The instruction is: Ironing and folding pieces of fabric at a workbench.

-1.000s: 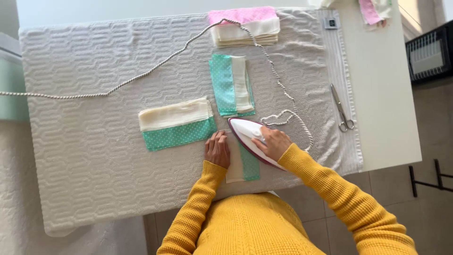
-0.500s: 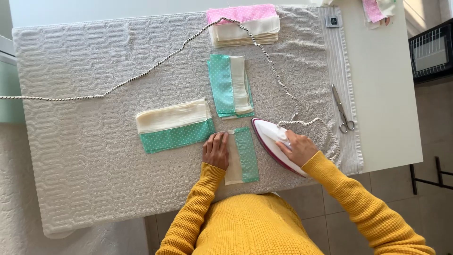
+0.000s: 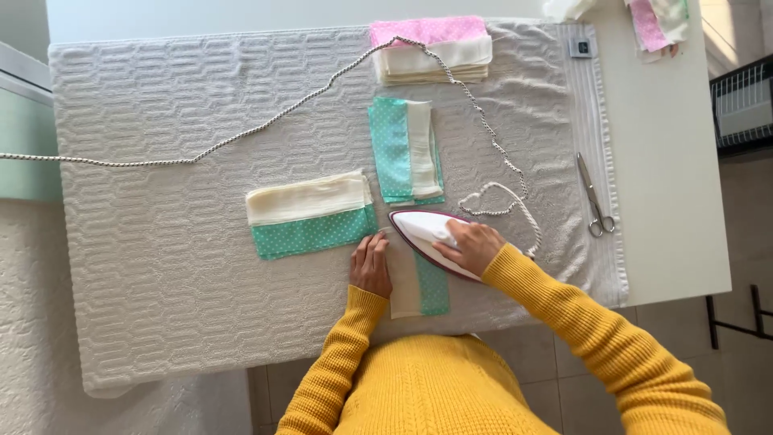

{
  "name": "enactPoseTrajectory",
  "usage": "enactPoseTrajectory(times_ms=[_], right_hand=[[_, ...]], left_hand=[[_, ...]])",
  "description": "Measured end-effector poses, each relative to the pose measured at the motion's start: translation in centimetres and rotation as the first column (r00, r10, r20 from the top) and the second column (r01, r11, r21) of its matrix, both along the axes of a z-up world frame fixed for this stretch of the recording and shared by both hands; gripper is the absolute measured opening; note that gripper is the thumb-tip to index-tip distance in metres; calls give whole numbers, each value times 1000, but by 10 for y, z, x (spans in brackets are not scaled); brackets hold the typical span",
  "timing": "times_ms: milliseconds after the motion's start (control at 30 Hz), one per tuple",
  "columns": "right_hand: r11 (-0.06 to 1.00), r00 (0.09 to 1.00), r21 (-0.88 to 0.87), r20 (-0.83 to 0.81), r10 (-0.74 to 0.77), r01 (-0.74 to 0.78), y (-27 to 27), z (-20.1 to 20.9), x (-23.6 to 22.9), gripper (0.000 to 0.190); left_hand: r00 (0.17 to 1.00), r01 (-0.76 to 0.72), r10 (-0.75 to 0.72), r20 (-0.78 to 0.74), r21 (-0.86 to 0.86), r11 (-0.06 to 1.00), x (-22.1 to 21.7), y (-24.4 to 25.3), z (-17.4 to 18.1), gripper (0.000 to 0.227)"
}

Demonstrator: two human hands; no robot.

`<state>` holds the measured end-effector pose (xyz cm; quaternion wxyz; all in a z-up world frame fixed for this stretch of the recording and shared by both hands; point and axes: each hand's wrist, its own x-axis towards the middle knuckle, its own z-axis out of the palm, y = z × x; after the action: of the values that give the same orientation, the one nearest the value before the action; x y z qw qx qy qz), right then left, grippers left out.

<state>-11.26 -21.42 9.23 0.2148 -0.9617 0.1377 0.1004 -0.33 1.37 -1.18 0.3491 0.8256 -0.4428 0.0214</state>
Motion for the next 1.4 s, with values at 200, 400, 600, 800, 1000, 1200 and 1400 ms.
enactPoseTrajectory(times_ms=[200,400,600,800,1000,1200,1400], right_hand=[[988,984,79,-130,-125,135,-14,3,-26,42],[984,984,34,36,-175,174,-35,-11,-74,49],[929,919,-111,-146,-367,353,-69,1,-115,50],[779,900,-452,207,-384,436,-29,57,-98,54],[811,817,504,307,-489,296,17,1,-31,74],[-198,814,970,-227,-535,141,12,-146,-12,72],[-162,768,967,-253,-589,194,-17,-78,66,49]], left_hand=[[994,5,-13,106,82,997,15,-15,27,36],[977,87,-119,179,179,980,40,-46,12,19],[981,177,-184,66,101,979,45,-65,-12,21],[975,223,-217,-52,233,947,49,-71,-1,20],[931,321,-303,-203,62,945,52,-66,30,14],[803,248,-394,-448,-350,904,107,-110,89,18],[910,220,-288,-297,-242,945,200,-202,87,25]])
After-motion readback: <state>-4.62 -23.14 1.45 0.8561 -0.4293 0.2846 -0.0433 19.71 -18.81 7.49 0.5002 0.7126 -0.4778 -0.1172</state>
